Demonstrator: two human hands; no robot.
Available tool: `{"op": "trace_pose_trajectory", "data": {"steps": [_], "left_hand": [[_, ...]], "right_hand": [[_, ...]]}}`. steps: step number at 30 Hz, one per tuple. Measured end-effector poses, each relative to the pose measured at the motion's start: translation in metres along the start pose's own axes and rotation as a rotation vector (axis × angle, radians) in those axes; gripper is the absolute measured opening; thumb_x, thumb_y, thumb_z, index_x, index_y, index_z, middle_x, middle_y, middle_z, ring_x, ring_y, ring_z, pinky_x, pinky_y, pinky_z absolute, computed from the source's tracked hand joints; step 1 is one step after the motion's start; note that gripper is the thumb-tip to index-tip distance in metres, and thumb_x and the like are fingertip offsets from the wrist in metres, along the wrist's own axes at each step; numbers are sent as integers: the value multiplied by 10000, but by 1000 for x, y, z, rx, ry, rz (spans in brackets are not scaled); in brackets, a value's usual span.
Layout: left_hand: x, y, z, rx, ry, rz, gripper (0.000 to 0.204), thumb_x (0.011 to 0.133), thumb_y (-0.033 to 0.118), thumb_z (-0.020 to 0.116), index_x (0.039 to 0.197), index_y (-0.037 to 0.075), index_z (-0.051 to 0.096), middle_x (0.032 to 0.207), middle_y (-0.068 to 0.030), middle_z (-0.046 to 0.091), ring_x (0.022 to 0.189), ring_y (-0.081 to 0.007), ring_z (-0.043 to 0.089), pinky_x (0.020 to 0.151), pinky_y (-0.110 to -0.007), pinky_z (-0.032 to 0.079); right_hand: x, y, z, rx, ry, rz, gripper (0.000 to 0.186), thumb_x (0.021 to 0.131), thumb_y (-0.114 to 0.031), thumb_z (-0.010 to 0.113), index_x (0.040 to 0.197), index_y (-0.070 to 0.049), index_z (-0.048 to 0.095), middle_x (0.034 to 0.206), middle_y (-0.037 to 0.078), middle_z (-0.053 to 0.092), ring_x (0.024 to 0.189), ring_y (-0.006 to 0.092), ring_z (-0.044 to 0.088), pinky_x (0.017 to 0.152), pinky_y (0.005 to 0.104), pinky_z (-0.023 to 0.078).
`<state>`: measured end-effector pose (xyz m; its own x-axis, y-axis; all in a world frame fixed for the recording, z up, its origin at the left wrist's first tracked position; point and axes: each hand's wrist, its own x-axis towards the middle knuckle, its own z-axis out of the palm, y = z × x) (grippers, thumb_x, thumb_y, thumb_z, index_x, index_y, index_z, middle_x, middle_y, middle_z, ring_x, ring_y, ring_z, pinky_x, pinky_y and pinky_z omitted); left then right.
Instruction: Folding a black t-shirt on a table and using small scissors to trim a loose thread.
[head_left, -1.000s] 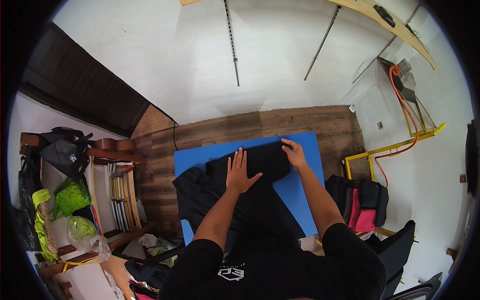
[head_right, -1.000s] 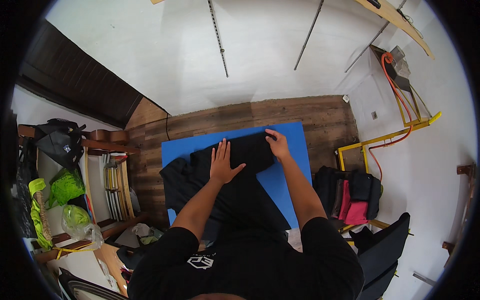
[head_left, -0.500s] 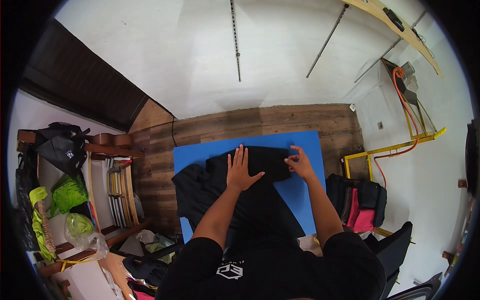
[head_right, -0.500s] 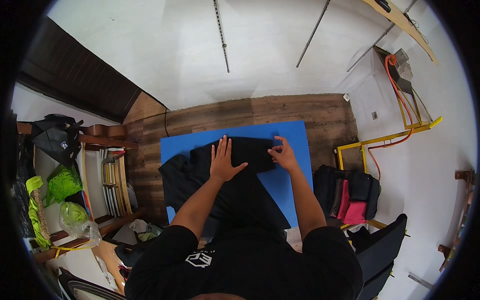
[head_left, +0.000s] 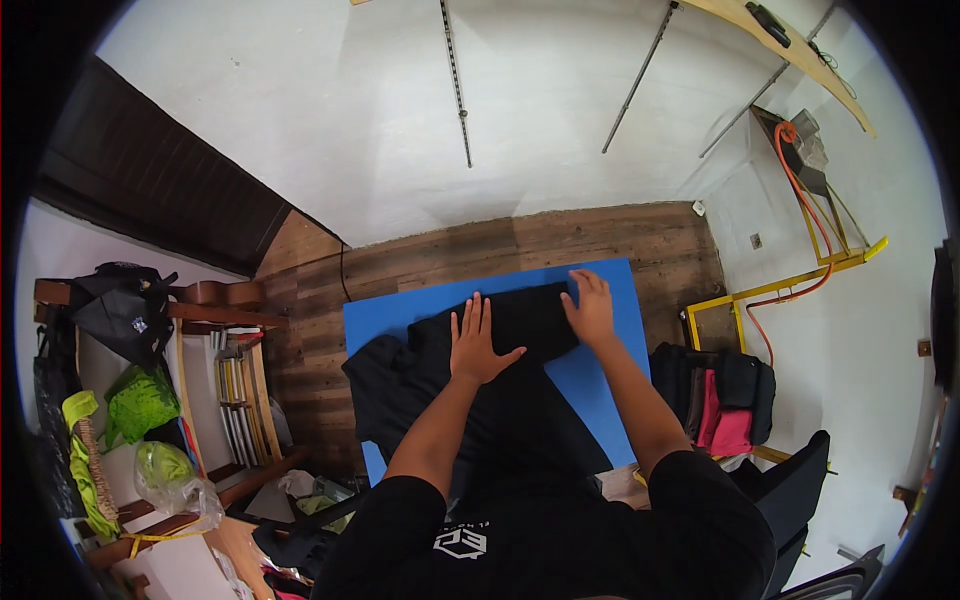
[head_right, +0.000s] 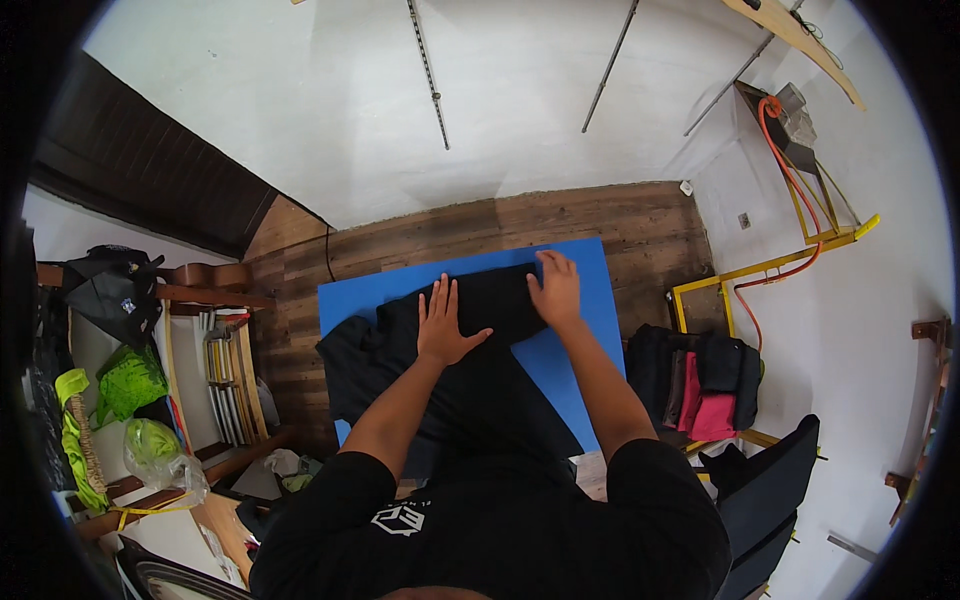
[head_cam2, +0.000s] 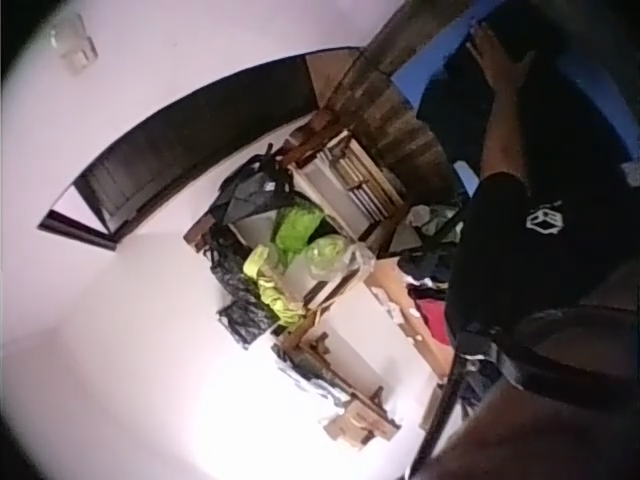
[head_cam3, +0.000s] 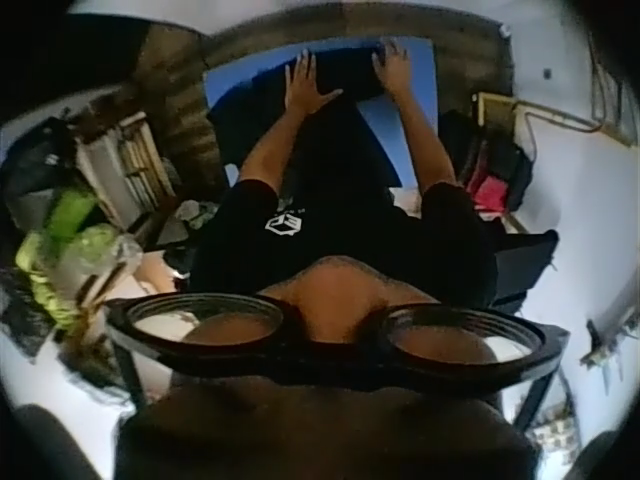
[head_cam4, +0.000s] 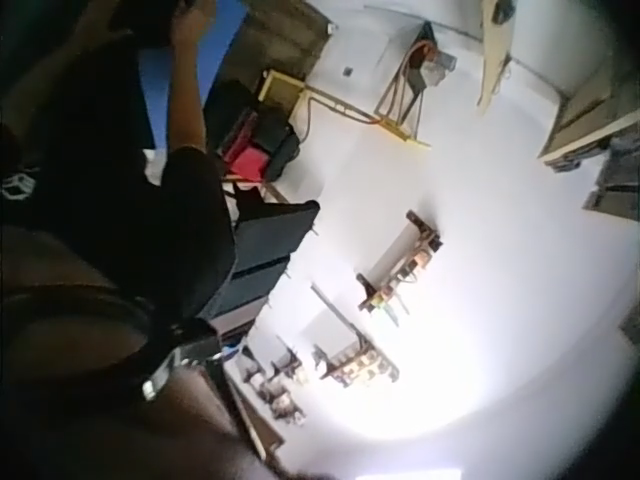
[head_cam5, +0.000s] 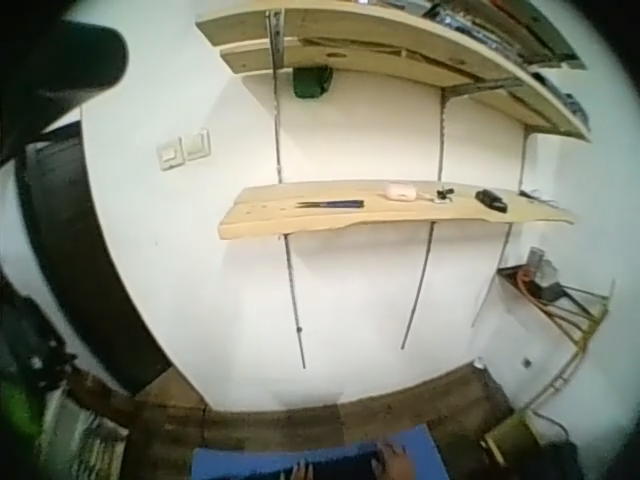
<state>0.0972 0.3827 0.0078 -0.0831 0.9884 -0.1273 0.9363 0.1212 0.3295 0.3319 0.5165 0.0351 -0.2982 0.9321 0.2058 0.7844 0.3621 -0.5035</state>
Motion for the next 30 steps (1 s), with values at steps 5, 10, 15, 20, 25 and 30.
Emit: {"op": "trace_pose_trajectory", "data": {"steps": [5,10,15,20,25,30], "left_hand": [[2,-1,5,-12,29,21,1302,829,835,663,1726,56,130,1810,-142,77,1676,-292,74,1338,-544,38],[4,-1,7,13,56,23,1312,817,831,677,1725,57,132,1810,-148,84,1676,-293,80,1336,-552,35],[1,0,4,-31,53,-31,1281,841,819,662,1728,64,130,1811,-141,81,1675,-295,89,1333,-563,28],[8,2,8,-25,82,-23,1182,910,776,617,1728,67,139,1811,-136,87,1674,-294,94,1336,-557,38],[4,-8,11,-25,97,-37,1113,952,738,591,1726,69,154,1810,-132,92,1673,-295,93,1339,-551,47],[7,-3,8,-29,100,-27,1106,952,732,597,1727,76,159,1809,-123,105,1672,-289,98,1339,-551,49]], "right_hand": [[-38,-39,34,-8,-160,-339,585,963,-226,736,1484,-28,560,1539,170,543,1430,375,509,1173,510,419],[-40,-31,54,-113,-213,-317,752,1044,-464,625,1628,-43,407,1704,158,387,1595,347,329,1290,499,279],[-26,-6,30,-309,-351,-180,1000,1022,-717,509,1712,-55,216,1799,120,176,1662,294,165,1333,492,149],[-18,37,31,-71,-96,-147,818,1010,-591,643,1593,-46,464,1710,193,353,1589,370,321,1272,493,280],[-25,17,31,-80,285,136,308,930,-342,814,1054,-71,737,1173,128,633,1097,375,582,979,491,472],[-39,22,33,44,113,162,301,888,-347,856,1036,-114,736,1122,110,668,1075,356,612,955,479,479]]}}
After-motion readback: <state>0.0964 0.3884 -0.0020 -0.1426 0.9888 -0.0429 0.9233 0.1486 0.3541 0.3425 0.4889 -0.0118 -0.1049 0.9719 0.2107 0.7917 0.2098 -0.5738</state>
